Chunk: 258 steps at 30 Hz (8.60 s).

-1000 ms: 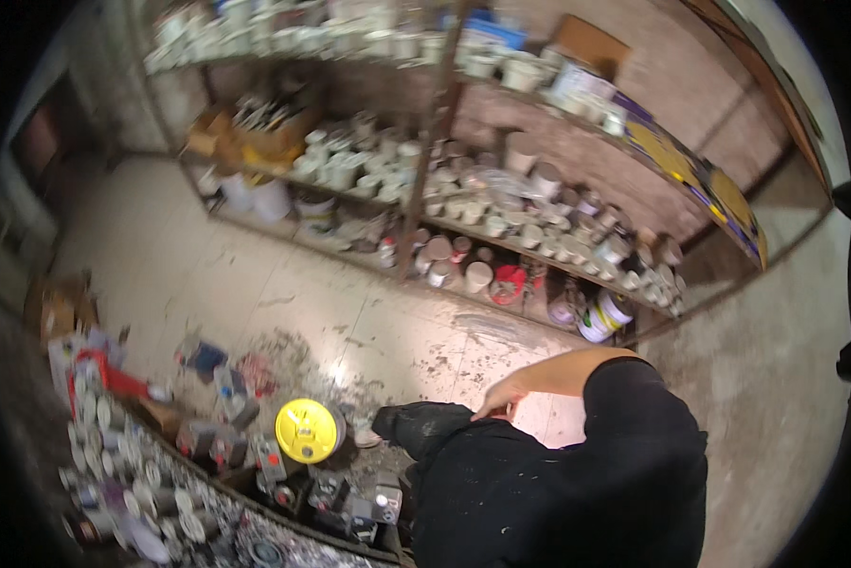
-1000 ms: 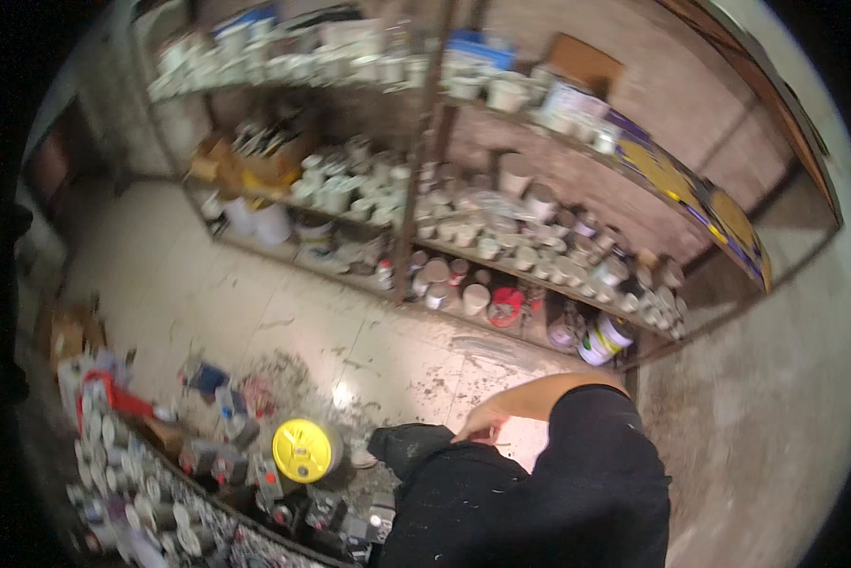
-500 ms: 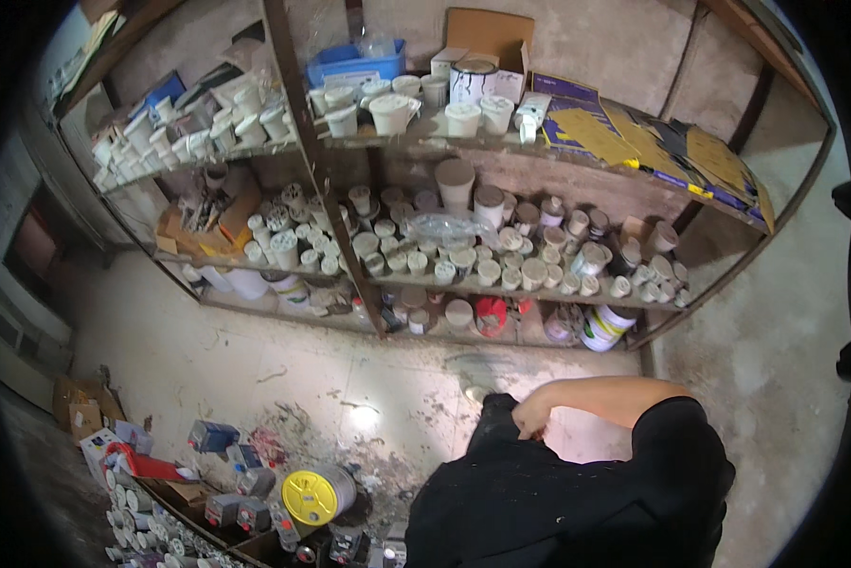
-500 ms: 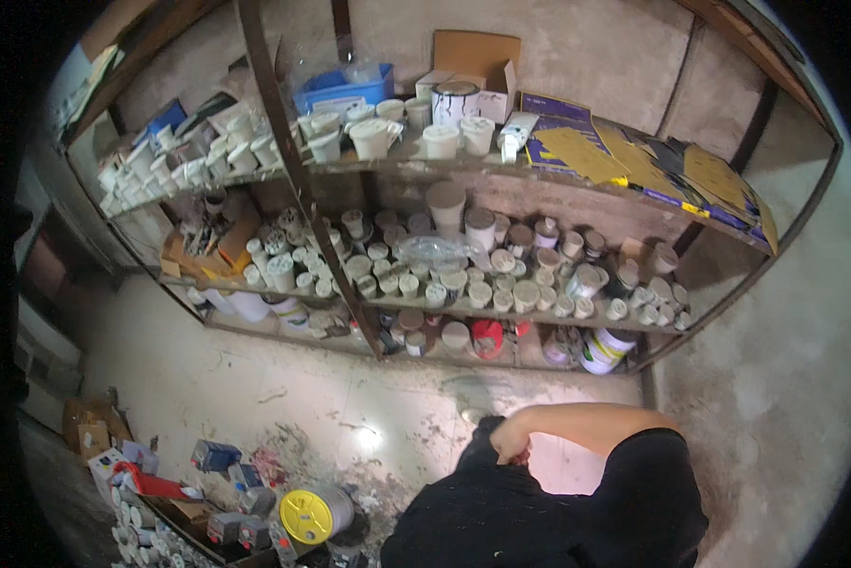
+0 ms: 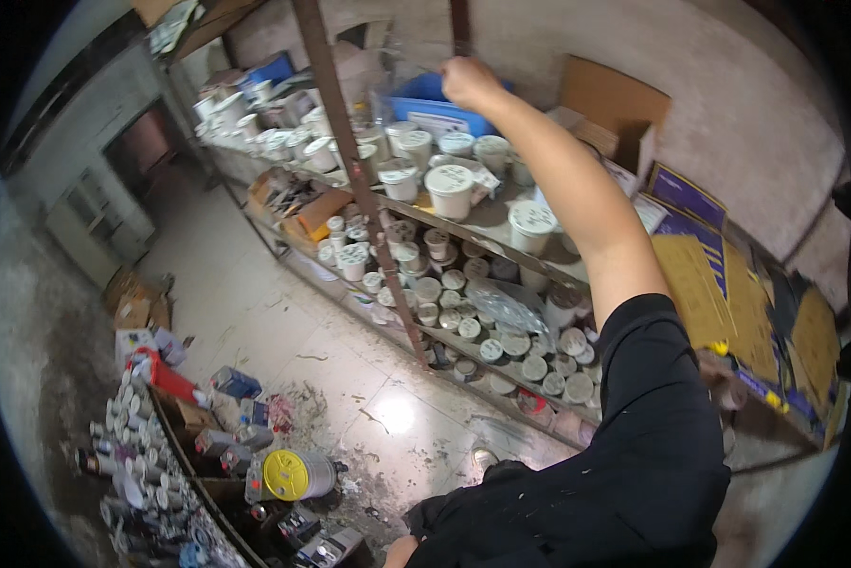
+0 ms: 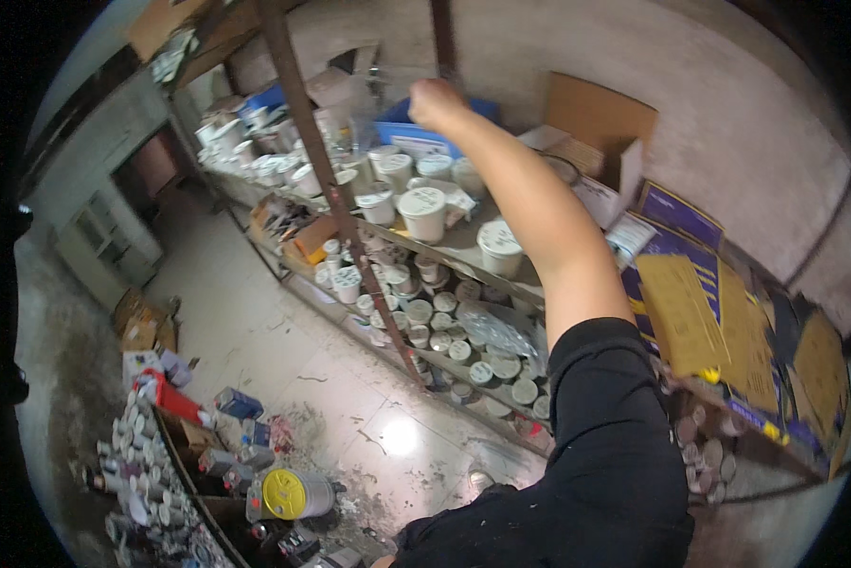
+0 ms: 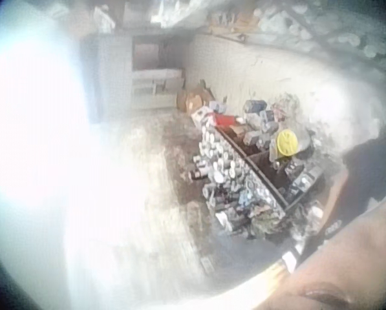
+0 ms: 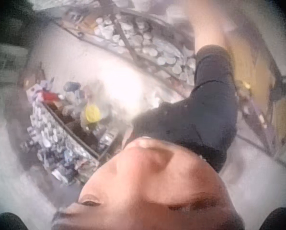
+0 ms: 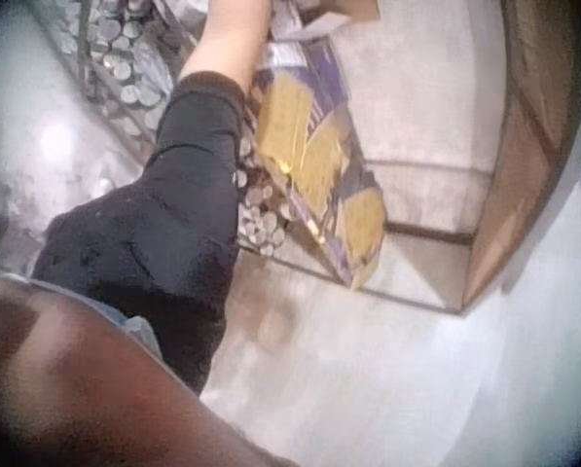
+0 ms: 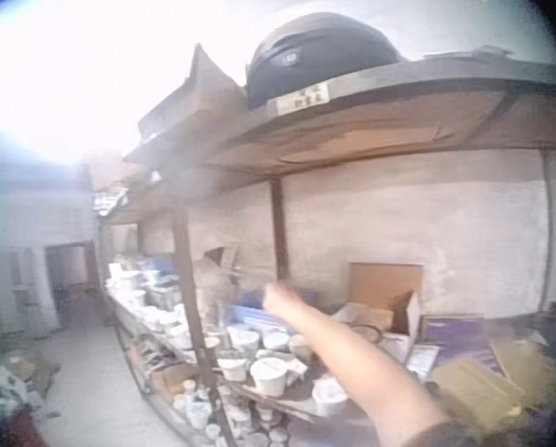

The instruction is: The person walks through a garage and enters a paint mixing area. They open a paint can, pour some paint into a smaller container, and then pour liquid from a large white drum into the same container. They close the can and place it on a shelf.

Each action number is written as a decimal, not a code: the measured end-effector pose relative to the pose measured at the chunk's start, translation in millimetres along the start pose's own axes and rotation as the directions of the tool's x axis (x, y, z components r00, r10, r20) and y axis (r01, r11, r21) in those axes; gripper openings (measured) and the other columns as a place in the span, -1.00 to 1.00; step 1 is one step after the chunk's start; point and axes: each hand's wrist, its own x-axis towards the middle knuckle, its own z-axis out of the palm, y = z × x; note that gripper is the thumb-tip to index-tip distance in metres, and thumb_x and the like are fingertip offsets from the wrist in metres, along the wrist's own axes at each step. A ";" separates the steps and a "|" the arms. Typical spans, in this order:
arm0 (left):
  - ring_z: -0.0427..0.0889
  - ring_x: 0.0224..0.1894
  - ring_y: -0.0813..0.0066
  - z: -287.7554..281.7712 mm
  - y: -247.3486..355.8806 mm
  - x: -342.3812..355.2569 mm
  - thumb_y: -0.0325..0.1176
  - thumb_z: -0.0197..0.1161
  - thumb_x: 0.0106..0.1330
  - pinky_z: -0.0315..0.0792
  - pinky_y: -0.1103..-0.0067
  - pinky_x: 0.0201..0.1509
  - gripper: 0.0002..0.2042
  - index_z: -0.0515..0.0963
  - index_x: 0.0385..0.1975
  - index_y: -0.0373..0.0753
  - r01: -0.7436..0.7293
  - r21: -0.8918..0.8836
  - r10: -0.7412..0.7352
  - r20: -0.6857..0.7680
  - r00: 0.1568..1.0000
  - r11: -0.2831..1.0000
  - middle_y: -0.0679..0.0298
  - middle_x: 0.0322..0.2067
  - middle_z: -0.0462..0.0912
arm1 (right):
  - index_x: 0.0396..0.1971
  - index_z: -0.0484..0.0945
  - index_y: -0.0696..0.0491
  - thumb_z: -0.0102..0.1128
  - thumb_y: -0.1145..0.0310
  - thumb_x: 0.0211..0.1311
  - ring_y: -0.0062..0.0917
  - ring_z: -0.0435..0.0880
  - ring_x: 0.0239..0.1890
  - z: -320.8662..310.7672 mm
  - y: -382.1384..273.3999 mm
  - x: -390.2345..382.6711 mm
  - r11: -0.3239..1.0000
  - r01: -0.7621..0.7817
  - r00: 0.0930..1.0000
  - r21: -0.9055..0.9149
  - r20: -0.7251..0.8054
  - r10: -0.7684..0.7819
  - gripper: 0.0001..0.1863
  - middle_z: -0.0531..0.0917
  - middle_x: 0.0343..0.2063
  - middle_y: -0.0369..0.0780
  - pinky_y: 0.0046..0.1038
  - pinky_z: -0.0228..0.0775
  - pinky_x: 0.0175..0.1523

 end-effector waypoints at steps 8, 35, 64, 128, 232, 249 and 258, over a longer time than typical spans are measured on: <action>0.76 -0.09 -0.16 40.7 49.4 -33.5 0.03 0.11 0.41 0.59 0.06 0.03 -0.50 0.75 -0.24 -0.36 0.095 -0.043 -0.098 -0.048 0.994 0.994 -0.14 -0.19 0.77 | -0.24 0.62 0.01 0.31 0.27 0.21 -0.05 0.70 -0.10 115.4 171.4 92.6 1.000 0.027 0.999 -0.015 0.038 -0.027 -0.81 0.72 -0.18 -0.03 0.00 0.52 -0.03; 0.78 -0.17 -0.14 2.7 118.6 -30.7 -0.03 0.11 0.43 0.64 0.08 -0.06 -0.54 0.77 -0.38 -0.32 0.088 0.014 -0.083 -0.209 0.974 0.996 -0.09 -0.29 0.78 | -0.29 0.45 0.13 0.20 0.52 0.15 -0.24 0.63 -0.53 107.5 238.3 149.5 0.980 0.189 0.918 0.059 0.343 -0.198 -0.85 0.57 -0.53 -0.07 -0.16 0.50 -0.39; 0.71 -0.14 -0.25 -164.2 35.6 72.4 -0.29 0.09 0.46 0.56 0.01 -0.02 -0.75 0.66 -0.09 -0.26 -0.442 0.389 0.424 0.136 0.895 0.808 -0.19 -0.24 0.73 | -0.32 0.70 0.02 0.31 0.18 0.36 -0.24 0.73 -0.42 -104.2 -119.0 -247.7 0.921 0.290 0.779 0.260 0.495 -0.385 -0.79 0.68 -0.52 -0.14 -0.23 0.55 -0.30; 0.67 -0.01 0.45 -686.3 10.2 331.9 -0.37 0.67 0.11 0.61 0.48 0.01 -0.29 0.39 0.22 -0.30 -0.448 -0.814 0.023 -0.474 0.880 0.368 0.19 -0.07 0.67 | -0.13 0.67 0.02 0.34 0.14 0.40 -0.56 0.65 -0.10 602.4 -503.9 -72.8 -0.283 -0.824 0.417 0.491 0.863 0.284 -0.73 0.70 -0.21 -0.35 -0.46 0.49 0.05; 0.70 0.02 0.23 -1413.0 -418.0 303.0 0.21 -0.17 0.66 0.66 0.35 0.07 -0.37 0.37 0.32 -0.27 -0.892 0.421 -0.971 0.227 -0.071 0.164 0.12 0.08 0.59 | -0.34 0.70 0.21 0.53 0.57 -0.08 -0.47 0.63 -0.54 757.0 -1644.1 286.8 -0.853 -0.517 -0.031 0.068 -0.998 -0.061 -0.76 0.62 -0.51 -0.24 -0.50 0.43 -0.51; 0.65 0.21 0.17 -1373.4 -408.3 322.1 0.13 0.59 0.01 0.57 0.34 0.34 0.13 0.16 0.51 -0.37 -0.851 0.499 -0.963 -0.110 -0.245 0.160 0.01 0.20 0.59 | -0.31 0.76 0.18 0.65 0.56 -0.12 -0.52 0.68 -0.53 755.6 -1626.6 310.8 -0.632 -0.769 0.044 0.098 -0.978 -0.204 -0.70 0.67 -0.44 -0.24 -0.52 0.47 -0.49; 0.64 0.23 0.15 -1354.9 -423.2 331.8 0.04 0.75 -0.12 0.52 0.38 0.39 0.30 0.02 0.55 -0.44 -0.830 0.517 -0.860 -0.306 -0.409 0.211 -0.04 0.24 0.55 | -0.31 0.76 0.17 0.66 0.54 -0.13 -0.57 0.68 -0.55 761.9 -1618.1 321.4 -0.617 -0.785 0.037 0.056 -0.990 -0.137 -0.69 0.66 -0.47 -0.29 -0.53 0.46 -0.52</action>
